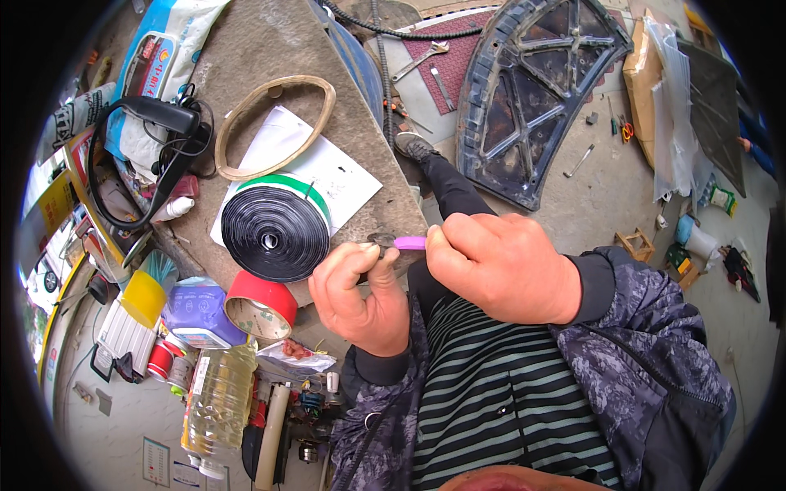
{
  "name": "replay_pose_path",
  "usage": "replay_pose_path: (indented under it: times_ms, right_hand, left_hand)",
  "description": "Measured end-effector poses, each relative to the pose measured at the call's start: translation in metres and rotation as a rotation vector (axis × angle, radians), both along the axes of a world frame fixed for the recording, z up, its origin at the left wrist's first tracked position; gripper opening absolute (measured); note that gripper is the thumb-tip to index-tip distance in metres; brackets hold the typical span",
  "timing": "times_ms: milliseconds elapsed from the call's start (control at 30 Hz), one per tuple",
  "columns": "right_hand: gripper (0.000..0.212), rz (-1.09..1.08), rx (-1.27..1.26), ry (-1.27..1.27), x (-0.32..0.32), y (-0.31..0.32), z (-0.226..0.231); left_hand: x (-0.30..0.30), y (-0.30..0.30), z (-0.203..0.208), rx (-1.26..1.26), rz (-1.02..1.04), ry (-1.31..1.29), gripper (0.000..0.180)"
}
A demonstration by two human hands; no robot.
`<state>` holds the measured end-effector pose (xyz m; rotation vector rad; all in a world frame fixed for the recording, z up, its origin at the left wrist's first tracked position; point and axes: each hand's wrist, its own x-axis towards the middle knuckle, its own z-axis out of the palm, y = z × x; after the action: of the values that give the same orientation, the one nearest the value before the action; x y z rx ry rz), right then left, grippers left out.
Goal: The person uses scissors to trim a plastic sheet on a car door panel, then uses a small purple tool to scrape or clean a small black component. They later insert the component into the door panel with assistance from a coworker.
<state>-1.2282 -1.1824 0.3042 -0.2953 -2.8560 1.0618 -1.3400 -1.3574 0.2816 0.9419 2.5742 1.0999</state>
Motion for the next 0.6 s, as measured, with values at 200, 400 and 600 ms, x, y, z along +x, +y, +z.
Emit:
replay_pose_path:
  times_ms: [200,400,600]
  right_hand:
    - [0.029,0.004,-0.008,0.002,0.0038,-0.0004,0.0001]
    - [0.029,0.006,0.01,-0.019,0.0047,-0.001,-0.0015]
    - [0.029,0.007,0.001,-0.019,0.0031,-0.0005,-0.003]
  left_hand:
    - [0.0015,0.0039,-0.0002,0.018,0.073,-0.006,0.03]
    - [0.0013,0.0035,0.0001,0.027,0.073,-0.034,0.03]
    - [0.001,0.0038,0.0006,0.023,0.064,-0.041,0.031]
